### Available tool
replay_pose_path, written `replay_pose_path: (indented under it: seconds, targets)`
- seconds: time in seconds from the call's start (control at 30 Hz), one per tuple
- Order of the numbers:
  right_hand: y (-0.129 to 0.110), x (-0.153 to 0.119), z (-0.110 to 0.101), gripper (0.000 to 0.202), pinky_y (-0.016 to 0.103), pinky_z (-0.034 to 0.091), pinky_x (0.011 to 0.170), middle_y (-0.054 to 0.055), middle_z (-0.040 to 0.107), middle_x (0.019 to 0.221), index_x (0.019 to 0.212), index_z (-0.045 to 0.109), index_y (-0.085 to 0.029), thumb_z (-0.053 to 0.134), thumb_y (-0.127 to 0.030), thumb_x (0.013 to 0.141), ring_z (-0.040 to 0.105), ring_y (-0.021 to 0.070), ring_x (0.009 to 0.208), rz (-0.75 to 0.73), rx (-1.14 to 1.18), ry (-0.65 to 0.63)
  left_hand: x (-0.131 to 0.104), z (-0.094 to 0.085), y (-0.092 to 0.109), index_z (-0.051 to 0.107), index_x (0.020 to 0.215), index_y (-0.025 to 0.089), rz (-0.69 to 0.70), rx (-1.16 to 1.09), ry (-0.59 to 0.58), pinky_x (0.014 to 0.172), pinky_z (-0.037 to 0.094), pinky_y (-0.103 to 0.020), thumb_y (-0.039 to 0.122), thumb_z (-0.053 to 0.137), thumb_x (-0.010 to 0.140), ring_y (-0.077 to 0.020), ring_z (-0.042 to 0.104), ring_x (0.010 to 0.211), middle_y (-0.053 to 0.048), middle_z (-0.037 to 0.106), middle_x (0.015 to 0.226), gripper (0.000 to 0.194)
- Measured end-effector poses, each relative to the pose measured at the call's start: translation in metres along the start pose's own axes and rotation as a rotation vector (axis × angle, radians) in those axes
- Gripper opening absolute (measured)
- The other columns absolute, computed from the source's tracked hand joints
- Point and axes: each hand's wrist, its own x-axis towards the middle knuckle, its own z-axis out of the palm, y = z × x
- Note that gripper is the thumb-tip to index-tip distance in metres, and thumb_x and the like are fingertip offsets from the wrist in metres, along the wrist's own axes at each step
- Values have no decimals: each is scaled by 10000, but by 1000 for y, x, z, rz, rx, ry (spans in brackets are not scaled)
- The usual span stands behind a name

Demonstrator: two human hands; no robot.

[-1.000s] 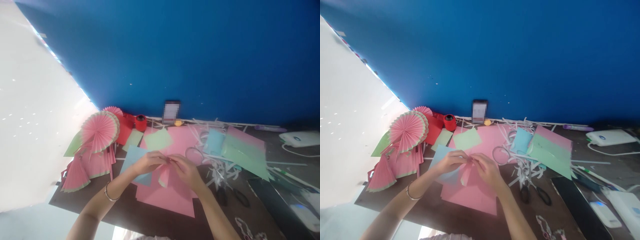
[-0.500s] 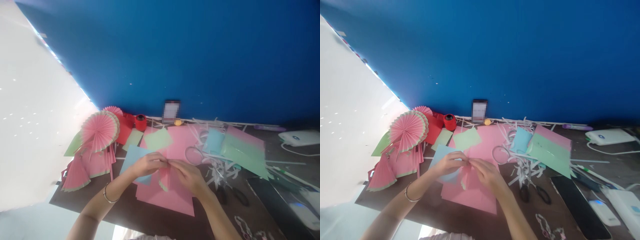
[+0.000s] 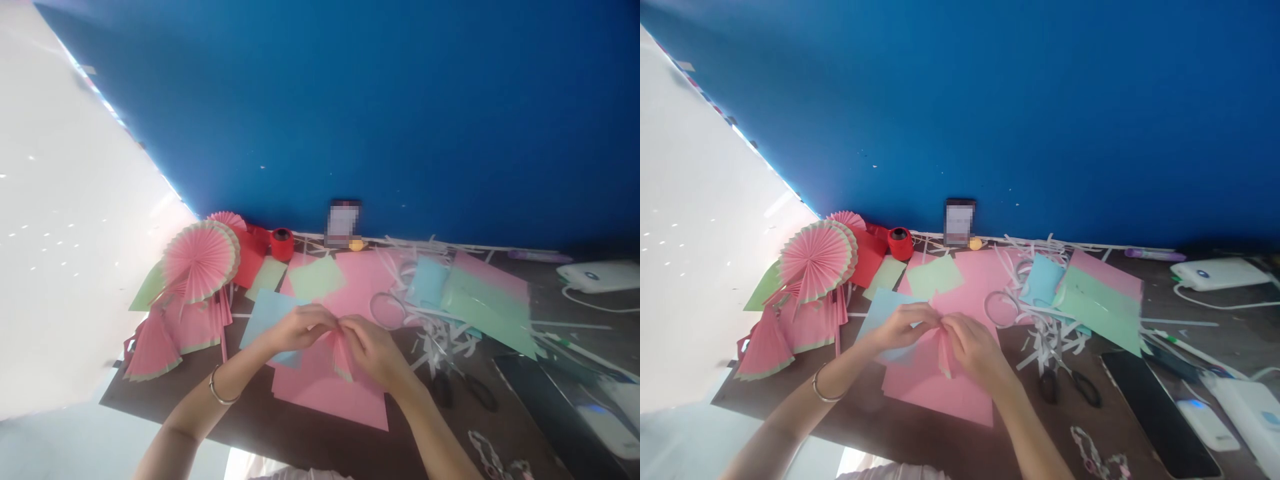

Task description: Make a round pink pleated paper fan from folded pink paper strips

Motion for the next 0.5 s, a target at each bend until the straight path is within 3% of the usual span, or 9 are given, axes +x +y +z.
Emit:
replay_pose_path:
  seconds: [0.17,0.27,0.5]
  targets:
    - [-3,5,5,179,298,502,679,32,664,847,917,550,-232,370,-230,923,637,168,756,128,24,16,-2,15,-8,643,845,132,-378,-325,147,673,484,-258,315,580,838,-129,600,707,-71,663,795,194]
    - [-3,6,6,197,297,504,669,31,664,844,912,558,-235,362,-236,924,637,168,747,152,5,5,-2,21,-11,633,796,122,-527,-536,250,584,450,-234,370,641,783,-102,553,607,-36,629,700,248]
    - [6,2,7,288,411,513,807,108,670,1010,1081,575,-183,359,-145,896,630,252,938,-108,-220,-49,5,22,-4,659,746,116,-658,-632,336,684,465,-277,383,720,697,-124,581,666,-34,636,680,278]
